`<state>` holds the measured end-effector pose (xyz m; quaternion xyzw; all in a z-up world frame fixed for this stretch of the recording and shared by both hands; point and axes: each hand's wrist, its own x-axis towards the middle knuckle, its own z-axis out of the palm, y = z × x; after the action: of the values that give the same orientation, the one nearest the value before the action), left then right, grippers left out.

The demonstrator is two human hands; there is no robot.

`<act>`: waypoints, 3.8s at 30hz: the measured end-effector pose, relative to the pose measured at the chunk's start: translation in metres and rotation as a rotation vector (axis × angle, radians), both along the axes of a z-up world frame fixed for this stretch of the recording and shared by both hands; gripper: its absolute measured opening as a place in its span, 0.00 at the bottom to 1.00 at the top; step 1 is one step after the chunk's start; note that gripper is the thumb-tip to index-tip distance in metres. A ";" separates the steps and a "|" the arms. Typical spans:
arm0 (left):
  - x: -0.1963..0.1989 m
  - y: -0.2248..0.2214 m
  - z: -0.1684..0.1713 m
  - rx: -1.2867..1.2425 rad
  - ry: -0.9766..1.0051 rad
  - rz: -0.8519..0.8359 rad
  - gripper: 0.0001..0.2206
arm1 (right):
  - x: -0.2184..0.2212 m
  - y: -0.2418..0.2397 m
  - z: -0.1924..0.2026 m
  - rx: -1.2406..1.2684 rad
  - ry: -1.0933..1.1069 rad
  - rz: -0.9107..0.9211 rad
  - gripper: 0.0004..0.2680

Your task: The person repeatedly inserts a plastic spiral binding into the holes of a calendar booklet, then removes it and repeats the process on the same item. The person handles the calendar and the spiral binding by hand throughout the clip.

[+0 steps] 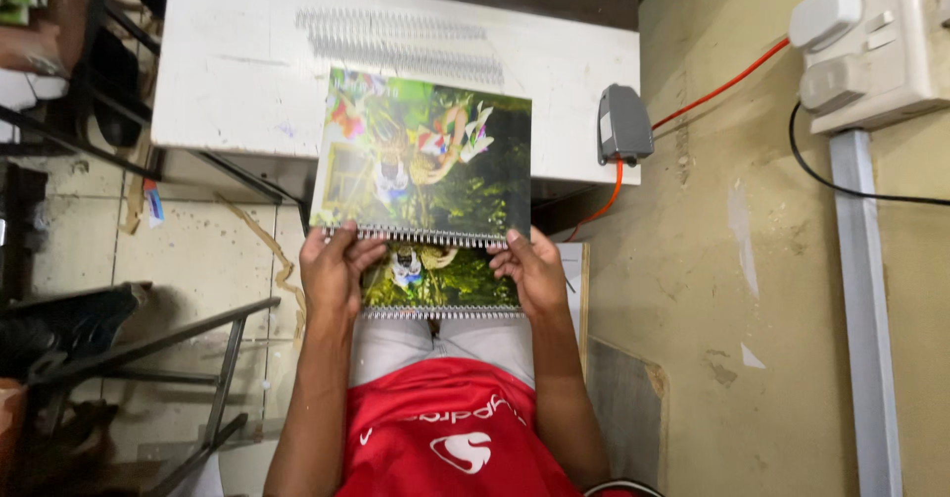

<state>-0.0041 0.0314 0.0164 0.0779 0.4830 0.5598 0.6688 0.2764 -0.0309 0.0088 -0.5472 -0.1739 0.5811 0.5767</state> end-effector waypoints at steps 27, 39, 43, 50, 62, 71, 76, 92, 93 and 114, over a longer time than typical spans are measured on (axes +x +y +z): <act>-0.114 -0.054 0.036 -0.130 0.303 -0.592 0.35 | -0.032 -0.038 -0.003 -0.133 0.392 0.424 0.31; -0.042 -0.046 0.054 -0.008 0.674 -1.146 0.26 | -0.029 -0.083 0.062 -0.334 0.118 -0.255 0.20; -0.045 -0.047 0.029 0.061 0.917 -1.022 0.20 | -0.035 -0.105 0.044 -0.385 0.155 -0.490 0.13; -0.031 0.029 -0.027 0.287 1.339 -0.677 0.11 | -0.055 -0.129 0.021 -0.283 0.429 0.036 0.06; -0.189 0.220 0.087 0.467 1.928 0.128 0.11 | -0.074 -0.099 0.039 -0.392 0.129 0.361 0.14; -0.299 0.288 0.072 0.455 2.342 -0.261 0.27 | -0.080 -0.084 0.051 -0.440 0.097 0.288 0.15; -0.294 0.292 0.093 0.271 2.627 -0.518 0.27 | -0.082 -0.079 0.052 -0.354 -0.003 0.371 0.12; -0.150 0.105 0.093 1.205 2.501 -0.153 0.14 | -0.147 0.103 0.077 0.220 0.169 0.533 0.23; -0.131 0.071 0.089 1.254 2.396 -0.196 0.12 | -0.158 0.123 0.075 0.254 0.267 0.584 0.25; -0.068 -0.045 0.011 -0.238 0.239 0.025 0.15 | -0.084 0.017 0.060 0.137 0.207 0.727 0.29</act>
<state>-0.0720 -0.0139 0.0274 0.0581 0.6228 0.4936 0.6043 0.1924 -0.0135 0.0688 -0.3483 -0.3361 0.7870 0.3827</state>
